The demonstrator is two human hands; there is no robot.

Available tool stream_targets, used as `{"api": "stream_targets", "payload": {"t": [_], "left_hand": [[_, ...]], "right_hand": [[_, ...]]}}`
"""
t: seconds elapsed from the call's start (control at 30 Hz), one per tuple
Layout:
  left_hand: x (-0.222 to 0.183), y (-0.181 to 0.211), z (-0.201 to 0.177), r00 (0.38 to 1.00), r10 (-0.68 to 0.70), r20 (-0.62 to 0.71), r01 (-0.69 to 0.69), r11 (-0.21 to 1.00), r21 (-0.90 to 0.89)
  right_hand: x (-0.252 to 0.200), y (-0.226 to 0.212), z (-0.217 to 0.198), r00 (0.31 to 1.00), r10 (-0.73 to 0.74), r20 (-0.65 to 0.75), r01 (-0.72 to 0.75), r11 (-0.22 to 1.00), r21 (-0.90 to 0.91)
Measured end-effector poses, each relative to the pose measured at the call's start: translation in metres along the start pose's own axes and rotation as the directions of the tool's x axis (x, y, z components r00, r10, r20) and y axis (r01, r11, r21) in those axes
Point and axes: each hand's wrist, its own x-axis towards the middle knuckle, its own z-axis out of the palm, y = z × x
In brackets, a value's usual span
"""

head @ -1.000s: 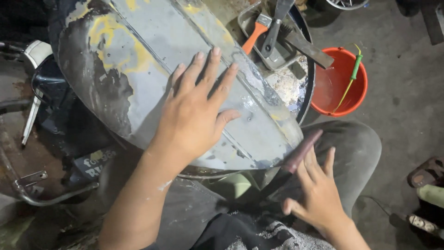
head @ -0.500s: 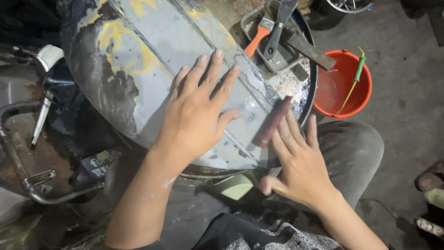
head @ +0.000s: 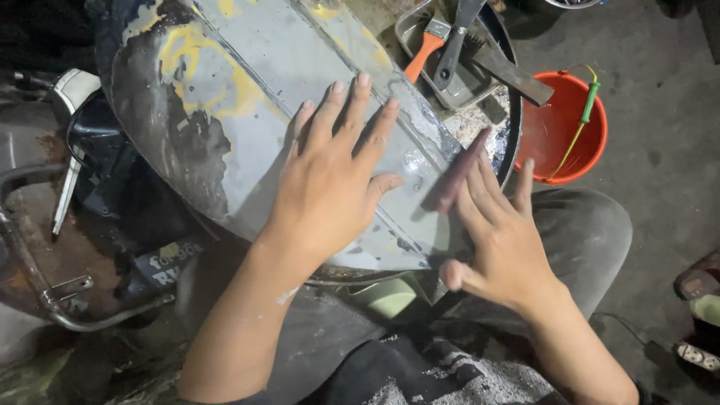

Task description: Sanding a motorcycle fuel tank with sandpaper to prepare the surface for repair or painting.

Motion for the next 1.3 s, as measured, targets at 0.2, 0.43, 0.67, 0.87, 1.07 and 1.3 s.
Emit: {"api": "stream_targets", "payload": {"t": [0.2,0.43,0.67,0.87,1.07,1.3], "left_hand": [[-0.002,-0.002,0.000,0.999,0.025,-0.040,-0.024,1.000,0.009],[-0.003,0.000,-0.004,0.997,0.032,-0.066,-0.030,0.999,0.033],[-0.003,0.002,-0.002,0.998,0.015,-0.064,-0.012,0.999,0.049],[-0.004,0.000,-0.002,0.998,0.024,-0.060,-0.023,1.000,0.016],[-0.004,-0.002,-0.004,0.997,0.035,-0.065,-0.034,0.999,0.024],[-0.003,0.000,-0.003,0.996,0.029,-0.082,-0.028,0.999,0.016]], "right_hand": [[-0.039,0.007,0.002,0.999,0.029,0.039,-0.029,1.000,-0.002],[-0.106,0.002,0.031,0.987,0.152,0.054,-0.150,0.988,-0.041],[-0.028,0.003,0.012,1.000,-0.007,0.005,0.008,0.997,-0.077],[-0.049,0.004,0.007,0.998,0.001,0.070,0.006,0.995,-0.095],[-0.119,0.008,0.032,0.991,0.097,0.086,-0.083,0.985,-0.154],[-0.043,0.003,0.010,0.996,-0.007,0.086,0.017,0.992,-0.124]]}}
